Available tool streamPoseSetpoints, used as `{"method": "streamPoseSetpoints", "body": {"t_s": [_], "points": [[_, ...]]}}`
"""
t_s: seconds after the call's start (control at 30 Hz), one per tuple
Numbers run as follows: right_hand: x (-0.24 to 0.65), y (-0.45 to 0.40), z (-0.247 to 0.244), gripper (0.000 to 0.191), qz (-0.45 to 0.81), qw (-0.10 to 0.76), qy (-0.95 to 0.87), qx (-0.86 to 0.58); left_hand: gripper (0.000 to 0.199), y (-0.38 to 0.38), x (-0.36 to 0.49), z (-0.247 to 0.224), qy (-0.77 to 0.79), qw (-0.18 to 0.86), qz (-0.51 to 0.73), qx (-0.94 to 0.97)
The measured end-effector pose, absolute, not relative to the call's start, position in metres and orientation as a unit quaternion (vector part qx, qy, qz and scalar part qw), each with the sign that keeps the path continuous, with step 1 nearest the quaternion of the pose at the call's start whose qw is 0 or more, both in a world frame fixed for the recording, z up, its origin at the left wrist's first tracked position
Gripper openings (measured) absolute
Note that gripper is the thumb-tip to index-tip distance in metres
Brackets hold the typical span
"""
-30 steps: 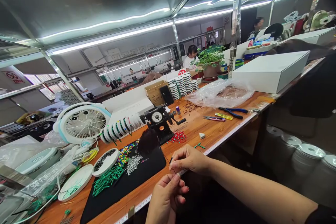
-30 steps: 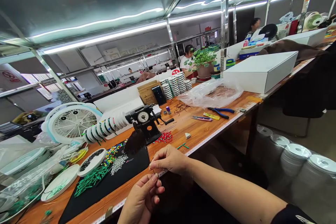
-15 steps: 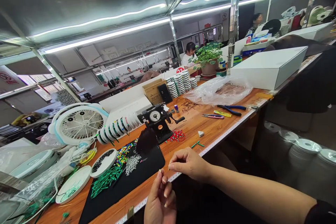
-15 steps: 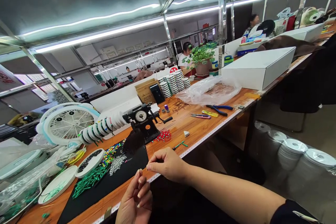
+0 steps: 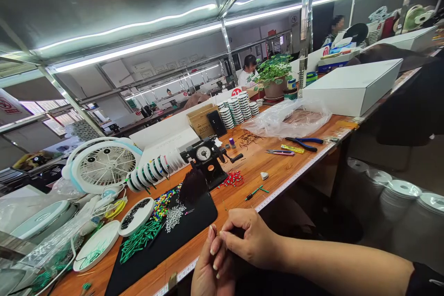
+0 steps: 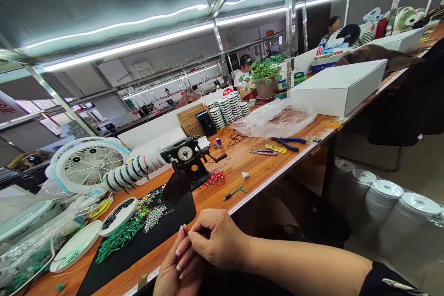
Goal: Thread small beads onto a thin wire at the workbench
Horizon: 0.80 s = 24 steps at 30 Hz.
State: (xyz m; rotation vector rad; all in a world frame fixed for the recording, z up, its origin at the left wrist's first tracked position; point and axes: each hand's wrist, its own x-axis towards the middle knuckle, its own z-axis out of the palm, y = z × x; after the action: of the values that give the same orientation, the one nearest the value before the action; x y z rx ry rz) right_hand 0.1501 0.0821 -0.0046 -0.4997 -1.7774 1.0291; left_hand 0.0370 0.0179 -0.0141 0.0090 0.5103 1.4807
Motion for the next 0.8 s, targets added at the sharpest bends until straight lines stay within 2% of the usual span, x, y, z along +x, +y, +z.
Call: {"method": "streamPoseSetpoints", "body": {"t_s": [0.47, 0.6, 0.73, 0.8], "points": [[0.151, 0.081, -0.002, 0.014, 0.453, 0.463, -0.726, -0.229, 0.036, 0.018, 0.046, -0.009, 0.255, 0.713, 0.653, 0.011], [0.154, 0.087, -0.001, 0.017, 0.492, 0.419, -0.722, -0.247, 0.040, 0.022, 0.045, -0.010, 0.327, 0.666, 0.669, 0.055], [0.158, 0.099, -0.001, 0.012, 0.527, 0.383, -0.717, -0.249, 0.032, 0.031, 0.037, -0.013, 0.396, 0.570, 0.713, 0.104], [0.157, 0.104, -0.002, 0.016, 0.571, 0.370, -0.688, -0.251, 0.032, 0.036, 0.038, -0.012, 0.419, 0.538, 0.721, 0.125]]}}
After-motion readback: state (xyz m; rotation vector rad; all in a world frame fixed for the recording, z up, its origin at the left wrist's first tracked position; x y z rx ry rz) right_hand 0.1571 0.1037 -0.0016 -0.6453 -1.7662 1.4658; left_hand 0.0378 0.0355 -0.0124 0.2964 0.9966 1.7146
